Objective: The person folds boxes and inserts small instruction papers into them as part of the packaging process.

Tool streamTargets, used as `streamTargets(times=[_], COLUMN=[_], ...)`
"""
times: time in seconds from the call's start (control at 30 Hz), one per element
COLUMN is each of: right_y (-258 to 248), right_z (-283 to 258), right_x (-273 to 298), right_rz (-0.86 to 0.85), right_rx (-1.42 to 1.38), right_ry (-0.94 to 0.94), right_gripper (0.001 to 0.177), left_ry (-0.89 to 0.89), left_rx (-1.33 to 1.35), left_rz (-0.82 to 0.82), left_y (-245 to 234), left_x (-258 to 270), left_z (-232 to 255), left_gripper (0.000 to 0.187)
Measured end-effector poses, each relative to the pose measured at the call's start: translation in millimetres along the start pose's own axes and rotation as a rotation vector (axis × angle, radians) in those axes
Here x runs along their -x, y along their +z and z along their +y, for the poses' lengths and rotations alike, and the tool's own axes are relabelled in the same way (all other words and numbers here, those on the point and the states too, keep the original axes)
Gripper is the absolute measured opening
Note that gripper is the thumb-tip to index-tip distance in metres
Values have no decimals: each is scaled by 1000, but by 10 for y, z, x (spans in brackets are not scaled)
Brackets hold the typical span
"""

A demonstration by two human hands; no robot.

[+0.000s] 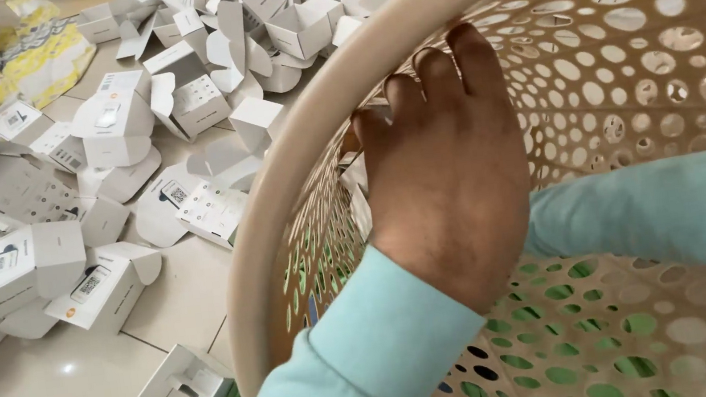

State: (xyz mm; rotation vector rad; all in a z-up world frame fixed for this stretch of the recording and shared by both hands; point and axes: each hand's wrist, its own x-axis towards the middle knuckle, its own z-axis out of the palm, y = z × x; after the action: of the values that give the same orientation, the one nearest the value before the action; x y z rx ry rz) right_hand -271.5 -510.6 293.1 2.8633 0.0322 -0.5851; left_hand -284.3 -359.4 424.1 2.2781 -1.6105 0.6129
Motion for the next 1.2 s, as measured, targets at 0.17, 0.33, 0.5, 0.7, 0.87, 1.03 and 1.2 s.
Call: streamTargets(times=[0.17, 0.33, 0.5, 0.7, 0.87, 1.03, 1.2], right_y=[68, -180, -822, -1307, -1416, -1435, -1206], right_z=[1, 114, 392, 556, 538, 439, 972], right_x=[0, 95, 456, 835, 879, 900, 679], right_rz=[51, 106, 275, 494, 494, 492, 510], right_rx=[-27, -43, -44, -2, 68, 291, 244], right_ry=[-23, -49, 14, 51, 20, -24, 186], right_gripper=[41, 46, 31, 22, 15, 13, 13], left_ry=[-58, -111, -21, -56, -76, 241, 171], left_rx=[173, 257, 39, 186, 307, 406, 235], left_rz=[95, -5, -108, 139, 101, 44, 152], left_y=[440, 382, 257, 114, 423, 202, 115], left_x=[-588, -885, -600, -489, -772, -563, -367], left_z=[-228, -473, -616, -854, -1299, -1151, -1119], left_gripper=[63, 91, 74, 71, 47, 30, 51])
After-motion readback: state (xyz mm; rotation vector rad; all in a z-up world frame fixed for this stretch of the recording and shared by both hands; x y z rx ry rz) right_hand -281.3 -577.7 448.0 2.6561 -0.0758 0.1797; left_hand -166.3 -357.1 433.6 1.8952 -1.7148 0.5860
